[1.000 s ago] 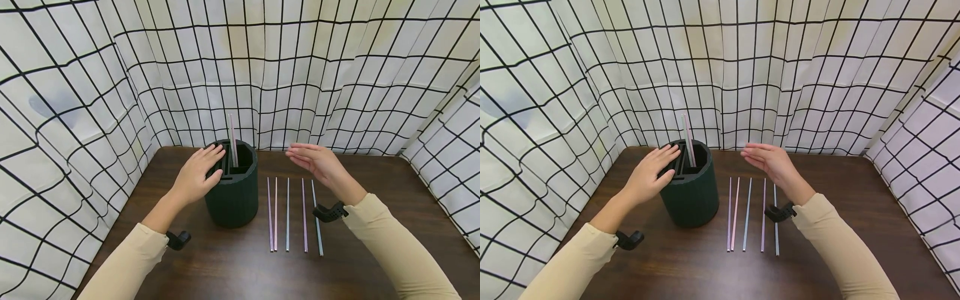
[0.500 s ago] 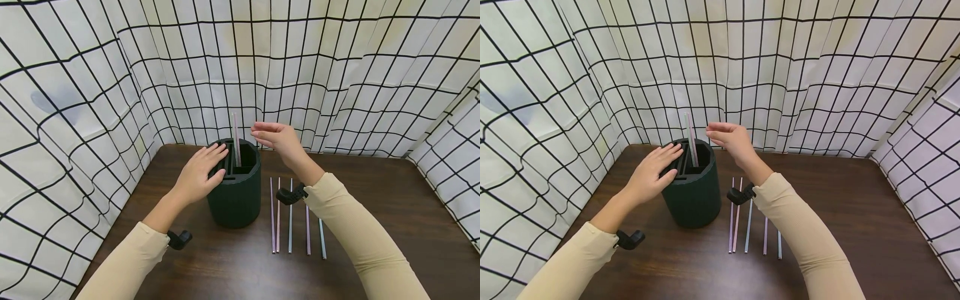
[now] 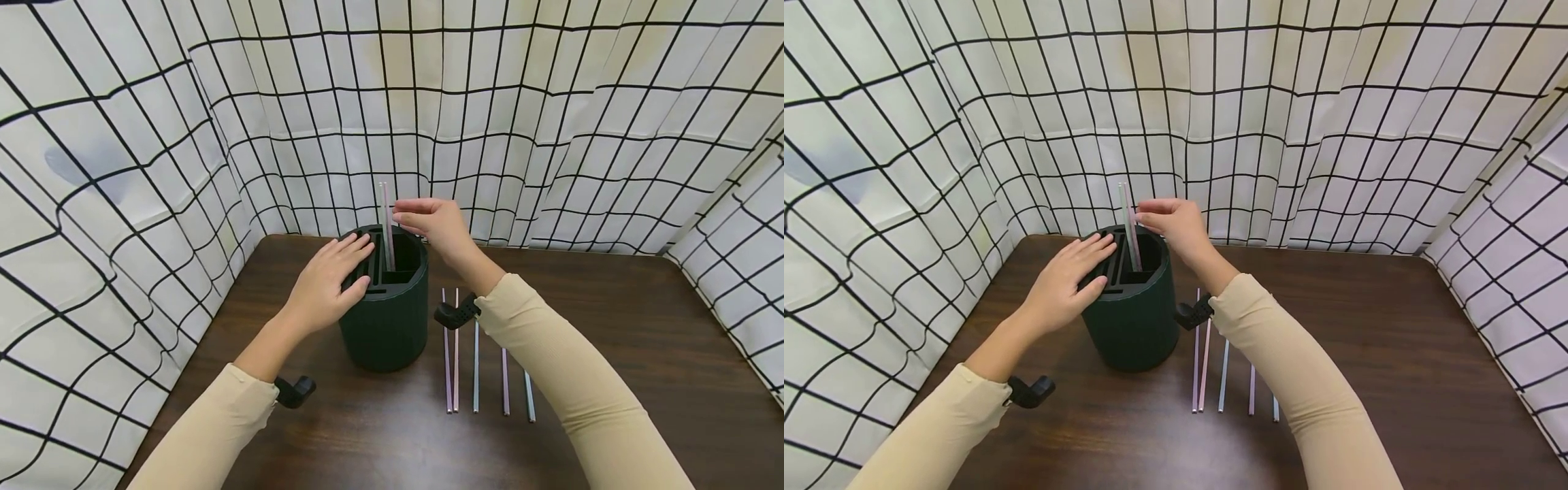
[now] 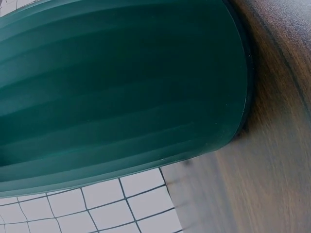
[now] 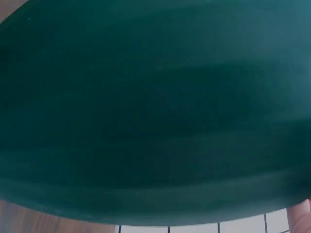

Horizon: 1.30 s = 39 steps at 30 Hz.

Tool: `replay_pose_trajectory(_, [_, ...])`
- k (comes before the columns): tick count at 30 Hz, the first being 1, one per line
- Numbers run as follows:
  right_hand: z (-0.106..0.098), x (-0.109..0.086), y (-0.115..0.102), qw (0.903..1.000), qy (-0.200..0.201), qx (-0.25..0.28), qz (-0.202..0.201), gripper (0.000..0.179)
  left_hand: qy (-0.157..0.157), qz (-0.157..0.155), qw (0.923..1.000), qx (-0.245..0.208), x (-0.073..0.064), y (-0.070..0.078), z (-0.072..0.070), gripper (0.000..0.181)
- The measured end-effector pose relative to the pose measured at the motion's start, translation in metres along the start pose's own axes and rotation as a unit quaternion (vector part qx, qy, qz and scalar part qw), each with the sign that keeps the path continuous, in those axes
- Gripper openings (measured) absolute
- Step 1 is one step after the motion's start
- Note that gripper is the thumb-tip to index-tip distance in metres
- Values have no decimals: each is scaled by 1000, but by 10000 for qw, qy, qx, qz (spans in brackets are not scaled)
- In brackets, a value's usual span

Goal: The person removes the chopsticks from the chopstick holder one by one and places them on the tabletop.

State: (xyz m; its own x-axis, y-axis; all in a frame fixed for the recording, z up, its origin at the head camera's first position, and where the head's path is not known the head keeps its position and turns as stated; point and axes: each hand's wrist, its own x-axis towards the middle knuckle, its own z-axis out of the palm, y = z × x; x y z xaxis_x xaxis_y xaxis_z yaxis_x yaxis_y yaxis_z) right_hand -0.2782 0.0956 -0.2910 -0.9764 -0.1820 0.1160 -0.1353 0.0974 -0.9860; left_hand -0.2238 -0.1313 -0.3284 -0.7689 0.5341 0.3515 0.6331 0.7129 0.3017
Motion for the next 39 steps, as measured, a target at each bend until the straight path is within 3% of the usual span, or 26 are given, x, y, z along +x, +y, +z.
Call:
replay_pose_trajectory(15, [12, 3, -4, 9997, 198, 139, 90, 28, -2, -39, 10000, 0, 1, 0, 0, 58])
replay_pose_trajectory(18, [8, -2, -9, 9994, 293, 127, -139, 28, -4, -42, 10000, -19, 1, 1, 1, 58])
replay_pose_trajectory(21, [1, -8, -19, 9956, 490, 291, -741, 28, -23, -51, 10000, -21, 1, 1, 1, 58])
replay_pose_trajectory(24, [-10, -17, -34, 9817, 713, 714, -1617, 25, -13, -57, 10000, -13, 1, 1, 0, 57])
replay_pose_trajectory(27, [-24, -29, -52, 9584, 910, 1275, -2384, 15, 12, -63, 10000, -23, -1, 0, 0, 57])
replay_pose_trajectory(30, [-40, -46, -70, 9360, 1132, 1761, -2830, 13, 38, -67, 10000, -33, -1, -1, 0, 57])
replay_pose_trajectory(33, [-59, -64, -84, 9177, 1406, 2143, -3037, 13, 22, -68, 10000, -45, -1, -1, 0, 57])
replay_pose_trajectory(36, [-82, -81, -94, 9052, 1491, 2726, -2898, 15, -10, -61, 10000, -68, -1, 0, 0, 58])
replay_pose_trajectory(39, [-104, -93, -95, 9086, 1541, 2892, -2591, 21, -29, -70, 10000, -61, 0, 1, 0, 58])
